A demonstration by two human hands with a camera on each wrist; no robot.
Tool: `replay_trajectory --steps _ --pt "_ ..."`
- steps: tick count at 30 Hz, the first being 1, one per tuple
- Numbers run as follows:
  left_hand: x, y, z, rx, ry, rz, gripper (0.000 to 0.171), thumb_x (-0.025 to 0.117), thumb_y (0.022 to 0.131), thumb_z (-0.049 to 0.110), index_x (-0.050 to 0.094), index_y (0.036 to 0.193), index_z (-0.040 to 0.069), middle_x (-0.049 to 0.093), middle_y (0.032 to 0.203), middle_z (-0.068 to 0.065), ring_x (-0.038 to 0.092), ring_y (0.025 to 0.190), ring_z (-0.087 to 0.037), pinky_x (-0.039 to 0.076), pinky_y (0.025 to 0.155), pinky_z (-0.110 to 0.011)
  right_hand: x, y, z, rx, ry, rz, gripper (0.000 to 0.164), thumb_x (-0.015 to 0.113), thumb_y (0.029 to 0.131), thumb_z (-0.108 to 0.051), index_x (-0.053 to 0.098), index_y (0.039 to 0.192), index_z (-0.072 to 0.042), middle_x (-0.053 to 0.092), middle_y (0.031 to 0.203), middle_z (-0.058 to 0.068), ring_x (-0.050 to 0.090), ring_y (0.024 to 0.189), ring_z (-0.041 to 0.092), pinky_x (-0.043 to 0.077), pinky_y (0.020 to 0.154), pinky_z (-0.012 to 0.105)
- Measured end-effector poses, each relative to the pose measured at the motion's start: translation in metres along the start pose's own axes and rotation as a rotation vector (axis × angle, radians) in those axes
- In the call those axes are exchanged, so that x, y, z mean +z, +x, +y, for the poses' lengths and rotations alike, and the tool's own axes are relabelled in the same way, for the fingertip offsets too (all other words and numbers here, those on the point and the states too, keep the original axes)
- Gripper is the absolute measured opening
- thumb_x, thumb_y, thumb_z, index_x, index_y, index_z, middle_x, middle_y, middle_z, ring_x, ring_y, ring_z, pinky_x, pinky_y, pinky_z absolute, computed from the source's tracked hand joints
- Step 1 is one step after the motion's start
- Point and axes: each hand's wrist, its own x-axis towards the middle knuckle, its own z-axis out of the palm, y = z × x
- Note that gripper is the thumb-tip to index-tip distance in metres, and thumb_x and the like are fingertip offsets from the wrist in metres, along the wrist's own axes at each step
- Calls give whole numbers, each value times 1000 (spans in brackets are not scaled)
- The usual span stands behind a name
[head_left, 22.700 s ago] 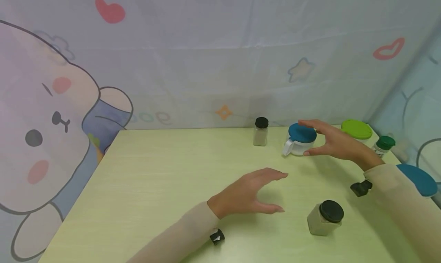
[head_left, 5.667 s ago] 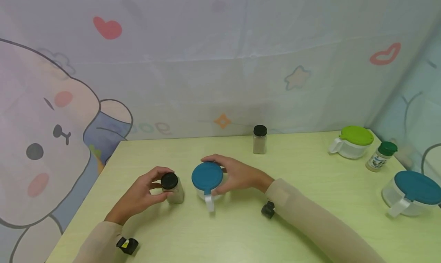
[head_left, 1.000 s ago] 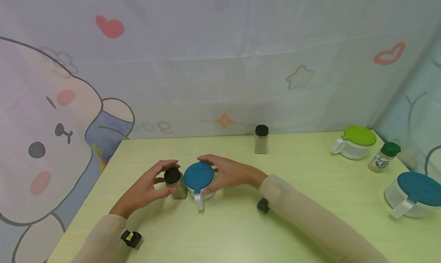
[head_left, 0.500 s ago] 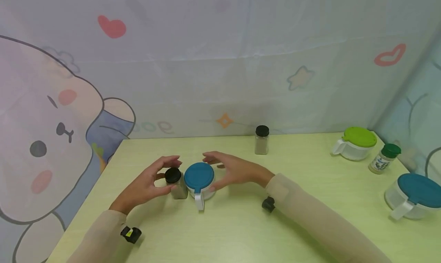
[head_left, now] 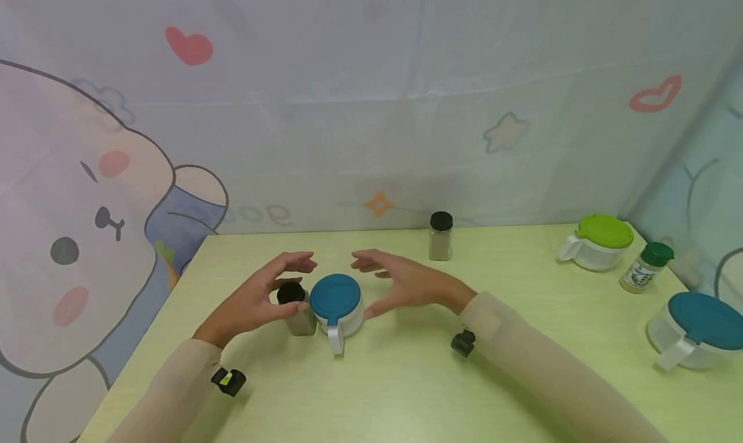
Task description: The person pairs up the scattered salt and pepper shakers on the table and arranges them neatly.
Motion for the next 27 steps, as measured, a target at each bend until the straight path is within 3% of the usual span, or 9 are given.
replay_trajectory --steps 8,19,27 --pt "-3 14 11 24 3 -17 78 79 91 18 36 155 31 50 146 4 49 135 -21 45 111 -45 -12 -14 0 -1 -14 32 100 88 79 -43 29 158 -29 45 152 -15 45 142 15 36 119 38" --pt "-1 31 25 40 -7 -42 74 78 92 22 37 154 29 49 147 2 49 136 -20 42 114 -43 -25 -33 -2 8 -18 65 97 87 80 -43 31 158 -29 47 153 -9 46 140 14 36 119 41" --pt "3 41 29 75 -18 -27 74 78 91 20 39 153 29 52 145 2 50 134 -19 44 113 -39 -36 -49 0 7 -17 91 96 87 81 -41 31 158 -28 47 154 -3 45 142 22 34 120 43"
